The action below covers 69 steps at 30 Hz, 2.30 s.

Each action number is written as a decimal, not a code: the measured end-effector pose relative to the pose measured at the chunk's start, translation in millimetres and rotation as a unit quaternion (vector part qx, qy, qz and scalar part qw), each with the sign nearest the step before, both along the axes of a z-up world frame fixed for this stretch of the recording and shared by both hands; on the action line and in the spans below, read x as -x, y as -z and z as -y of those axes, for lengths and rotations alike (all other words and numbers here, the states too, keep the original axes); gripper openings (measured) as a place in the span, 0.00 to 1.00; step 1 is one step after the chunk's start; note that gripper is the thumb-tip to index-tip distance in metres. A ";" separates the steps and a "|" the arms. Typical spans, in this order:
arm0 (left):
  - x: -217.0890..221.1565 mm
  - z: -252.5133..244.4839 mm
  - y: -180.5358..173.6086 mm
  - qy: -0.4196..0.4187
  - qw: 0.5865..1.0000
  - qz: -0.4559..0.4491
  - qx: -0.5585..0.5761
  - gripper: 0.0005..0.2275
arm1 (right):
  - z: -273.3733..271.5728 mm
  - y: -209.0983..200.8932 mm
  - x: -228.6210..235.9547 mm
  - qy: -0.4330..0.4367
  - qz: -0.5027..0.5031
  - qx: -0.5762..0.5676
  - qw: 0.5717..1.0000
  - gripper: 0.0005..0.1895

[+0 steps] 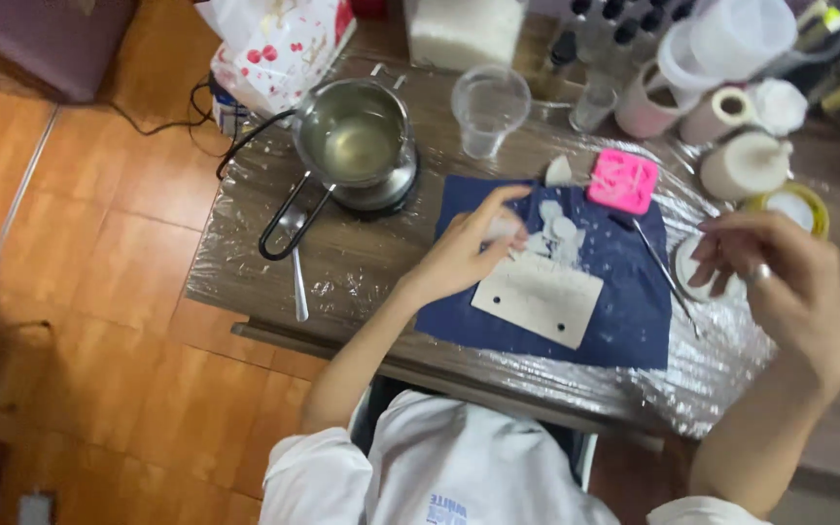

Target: Detailing and cleaning a small molded wax piece using a metal tool

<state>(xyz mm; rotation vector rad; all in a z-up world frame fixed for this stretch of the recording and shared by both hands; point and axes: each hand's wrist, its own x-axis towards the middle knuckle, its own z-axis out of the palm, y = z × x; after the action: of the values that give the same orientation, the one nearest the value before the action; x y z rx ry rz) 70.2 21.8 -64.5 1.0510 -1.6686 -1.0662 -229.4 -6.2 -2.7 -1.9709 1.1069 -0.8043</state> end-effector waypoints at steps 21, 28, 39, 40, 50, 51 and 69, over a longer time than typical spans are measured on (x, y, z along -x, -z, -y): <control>31.5 -81.8 115.2 -0.312 0.950 0.022 -0.004 0.08 | -119.0 168.7 -25.6 0.299 0.197 -0.114 0.927 0.11; 39.1 -75.4 91.1 -0.285 0.957 0.057 0.028 0.04 | -118.2 162.1 -28.3 0.317 0.233 -0.117 0.912 0.08; 35.1 -76.2 110.2 -0.269 0.958 0.102 0.009 0.16 | -119.2 160.7 -30.1 0.298 0.227 -0.096 0.922 0.15; 37.3 -73.3 102.2 -0.250 0.956 0.149 0.047 0.12 | -120.5 160.0 -31.2 0.295 0.204 -0.088 0.929 0.15; 43.9 -27.3 59.6 -0.185 0.906 0.359 0.126 0.14 | -119.0 155.9 -37.7 0.316 0.152 -0.083 0.933 0.12; 44.2 -11.9 59.2 -0.187 0.906 0.360 0.122 0.14 | -118.9 158.3 -37.1 0.314 0.151 -0.086 0.934 0.12; 101.8 146.5 96.4 -0.078 0.801 0.508 0.308 0.07 | -116.0 151.2 -35.0 0.310 0.143 -0.080 0.937 0.11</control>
<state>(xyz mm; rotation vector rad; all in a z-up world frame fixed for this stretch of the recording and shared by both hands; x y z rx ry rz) -31.5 -124.8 -160.9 1.3460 -2.4316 0.3163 -194.4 109.8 -153.9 -1.3120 1.5772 -1.2345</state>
